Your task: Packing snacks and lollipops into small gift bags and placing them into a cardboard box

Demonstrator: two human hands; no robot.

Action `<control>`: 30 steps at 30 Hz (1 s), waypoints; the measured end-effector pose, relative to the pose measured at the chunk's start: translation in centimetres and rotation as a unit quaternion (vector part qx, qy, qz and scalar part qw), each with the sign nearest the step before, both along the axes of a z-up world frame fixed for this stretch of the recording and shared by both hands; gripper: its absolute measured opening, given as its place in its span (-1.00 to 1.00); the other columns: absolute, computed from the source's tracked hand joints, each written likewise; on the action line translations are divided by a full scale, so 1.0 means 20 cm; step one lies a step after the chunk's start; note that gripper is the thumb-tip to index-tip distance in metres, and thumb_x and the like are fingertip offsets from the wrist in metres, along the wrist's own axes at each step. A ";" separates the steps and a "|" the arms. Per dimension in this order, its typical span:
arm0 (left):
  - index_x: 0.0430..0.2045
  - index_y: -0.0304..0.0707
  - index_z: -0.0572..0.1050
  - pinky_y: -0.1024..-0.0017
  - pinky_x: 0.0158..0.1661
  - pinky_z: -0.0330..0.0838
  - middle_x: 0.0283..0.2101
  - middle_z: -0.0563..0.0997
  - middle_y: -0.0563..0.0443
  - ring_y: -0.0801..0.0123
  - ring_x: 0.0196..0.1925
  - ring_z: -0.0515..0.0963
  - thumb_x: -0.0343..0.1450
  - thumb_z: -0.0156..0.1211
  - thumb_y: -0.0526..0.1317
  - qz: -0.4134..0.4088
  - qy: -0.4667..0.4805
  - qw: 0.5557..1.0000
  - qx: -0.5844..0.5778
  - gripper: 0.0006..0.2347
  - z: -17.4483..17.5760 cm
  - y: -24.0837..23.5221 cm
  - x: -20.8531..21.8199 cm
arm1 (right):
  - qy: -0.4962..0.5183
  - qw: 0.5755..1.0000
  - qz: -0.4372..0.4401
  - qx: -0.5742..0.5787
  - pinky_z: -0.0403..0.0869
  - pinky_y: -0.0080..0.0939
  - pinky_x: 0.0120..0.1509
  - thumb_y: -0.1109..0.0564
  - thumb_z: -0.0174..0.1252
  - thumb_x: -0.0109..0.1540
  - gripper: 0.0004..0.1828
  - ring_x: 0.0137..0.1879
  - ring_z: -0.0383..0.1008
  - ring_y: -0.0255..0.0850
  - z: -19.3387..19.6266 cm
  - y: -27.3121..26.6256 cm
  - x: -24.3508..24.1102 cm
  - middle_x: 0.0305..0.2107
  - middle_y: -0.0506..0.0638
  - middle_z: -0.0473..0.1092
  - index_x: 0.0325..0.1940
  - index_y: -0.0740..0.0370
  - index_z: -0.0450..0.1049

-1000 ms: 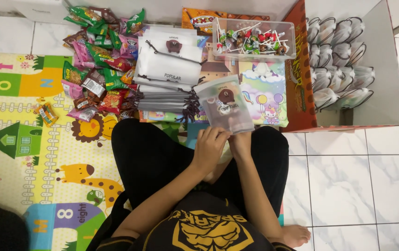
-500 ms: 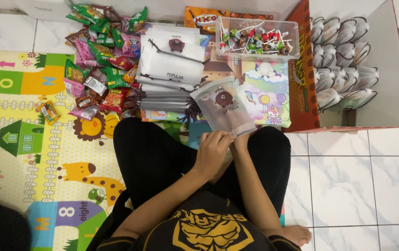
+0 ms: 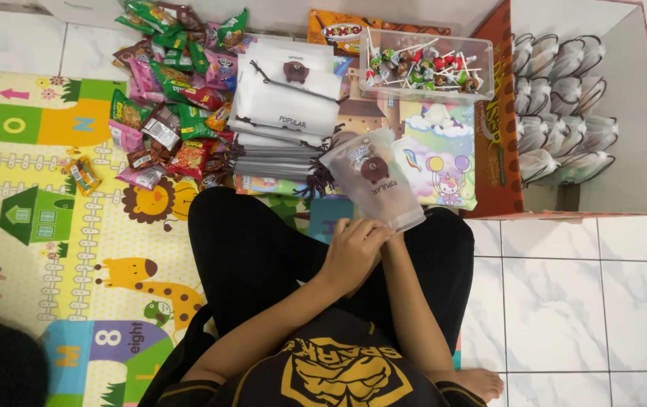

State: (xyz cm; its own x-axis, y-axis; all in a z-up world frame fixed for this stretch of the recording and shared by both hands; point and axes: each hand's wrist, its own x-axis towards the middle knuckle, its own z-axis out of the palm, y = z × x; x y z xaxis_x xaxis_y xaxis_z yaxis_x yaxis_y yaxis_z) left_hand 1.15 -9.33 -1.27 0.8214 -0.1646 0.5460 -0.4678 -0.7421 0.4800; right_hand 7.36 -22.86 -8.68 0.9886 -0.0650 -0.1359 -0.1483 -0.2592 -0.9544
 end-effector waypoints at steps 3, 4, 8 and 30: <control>-0.41 -0.12 0.53 0.25 -0.18 0.33 -0.28 0.53 0.08 0.24 -0.14 0.56 0.51 0.14 -0.11 -0.034 0.016 0.999 -0.034 -0.84 0.09 0.11 0.04 | 0.009 1.000 0.005 0.026 0.41 -0.27 0.40 0.45 -0.03 0.29 -0.67 0.15 0.48 -0.08 -0.04 -0.06 -0.04 -0.08 0.19 0.44 0.15 0.52 0.31; -0.41 -0.12 0.53 0.25 -0.18 0.33 -0.28 0.53 0.08 0.24 -0.14 0.56 0.51 0.14 -0.11 -0.035 0.016 0.999 -0.035 -0.84 0.05 0.16 0.10 | 0.013 0.999 0.005 0.034 0.41 -0.26 0.40 0.45 -0.03 0.29 -0.67 0.15 0.48 -0.08 -0.05 -0.09 -0.05 -0.08 0.18 0.44 0.15 0.51 0.31; -0.20 -0.27 0.60 0.18 -0.13 0.50 -0.25 0.66 -0.20 -0.03 -0.17 0.66 0.51 0.19 -0.14 0.131 0.173 0.951 -0.219 -0.81 -0.11 0.38 0.29 | 0.027 0.998 0.004 0.065 0.41 -0.25 0.38 0.42 -0.03 0.29 -0.69 0.14 0.49 -0.08 -0.03 -0.21 -0.12 -0.09 0.17 0.45 0.14 0.47 0.31; 0.31 0.02 0.36 -0.03 0.18 0.44 0.25 0.51 -0.34 -0.28 0.24 0.49 0.44 0.26 -0.25 0.108 0.290 0.867 -0.390 -0.52 0.01 0.22 0.18 | 0.091 0.962 0.038 0.256 0.44 -0.18 0.30 0.29 -0.03 0.33 -0.76 0.07 0.52 -0.08 -0.09 -0.31 -0.27 -0.14 0.08 0.47 0.09 0.27 0.32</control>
